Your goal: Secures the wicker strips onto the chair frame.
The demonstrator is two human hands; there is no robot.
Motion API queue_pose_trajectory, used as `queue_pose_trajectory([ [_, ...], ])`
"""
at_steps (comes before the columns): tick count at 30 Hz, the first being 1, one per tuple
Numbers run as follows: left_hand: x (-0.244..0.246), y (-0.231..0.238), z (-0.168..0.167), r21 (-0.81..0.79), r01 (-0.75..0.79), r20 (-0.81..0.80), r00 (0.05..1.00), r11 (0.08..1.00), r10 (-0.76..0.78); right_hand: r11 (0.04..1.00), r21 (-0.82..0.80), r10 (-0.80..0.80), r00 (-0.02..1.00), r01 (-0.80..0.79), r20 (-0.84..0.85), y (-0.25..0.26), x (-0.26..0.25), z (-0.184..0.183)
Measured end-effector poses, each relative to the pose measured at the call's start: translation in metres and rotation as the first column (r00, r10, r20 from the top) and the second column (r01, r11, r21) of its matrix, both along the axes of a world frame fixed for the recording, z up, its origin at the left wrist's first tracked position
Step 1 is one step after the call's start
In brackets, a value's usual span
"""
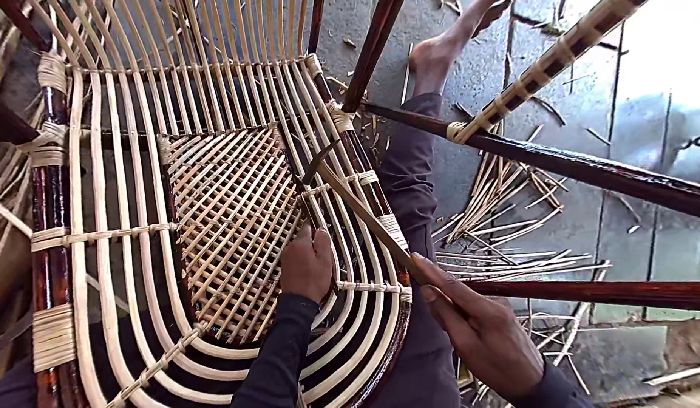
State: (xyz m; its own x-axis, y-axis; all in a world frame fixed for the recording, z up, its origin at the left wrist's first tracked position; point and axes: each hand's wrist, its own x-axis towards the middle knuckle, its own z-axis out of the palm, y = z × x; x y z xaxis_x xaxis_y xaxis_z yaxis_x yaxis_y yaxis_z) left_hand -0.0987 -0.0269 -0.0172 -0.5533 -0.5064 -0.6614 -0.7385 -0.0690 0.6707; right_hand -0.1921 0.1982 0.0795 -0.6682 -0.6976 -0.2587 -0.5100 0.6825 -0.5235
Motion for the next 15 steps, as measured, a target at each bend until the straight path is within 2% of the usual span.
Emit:
queue_pose_trajectory([
  [3, 0.003, -0.008, 0.002, 0.097, -0.087, -0.116, 0.988, 0.991, 0.098, 1.0, -0.021, -0.012, 1.0, 0.013, 0.015, 0.0, 0.0, -0.004],
  [6, 0.004, -0.008, -0.001, 0.02, -0.15, -0.195, 0.969, 0.988, 0.151, 1.0, -0.021, -0.02, 0.999, 0.021, 0.028, -0.004, -0.002, -0.006],
  [8, -0.001, -0.01, -0.005, -0.059, -0.116, -0.144, 0.984, 0.991, 0.107, 0.999, -0.022, -0.023, 0.999, 0.024, 0.038, -0.007, -0.003, -0.008],
  [12, -0.014, -0.019, -0.01, -0.026, -0.081, -0.038, 0.996, 0.996, 0.08, 1.0, -0.02, -0.009, 0.999, 0.01, 0.039, -0.012, -0.006, -0.009],
  [15, -0.016, -0.02, -0.009, -0.052, -0.074, -0.026, 0.997, 0.996, 0.073, 1.0, -0.003, 0.001, 1.0, -0.001, 0.026, -0.015, -0.005, -0.008],
])
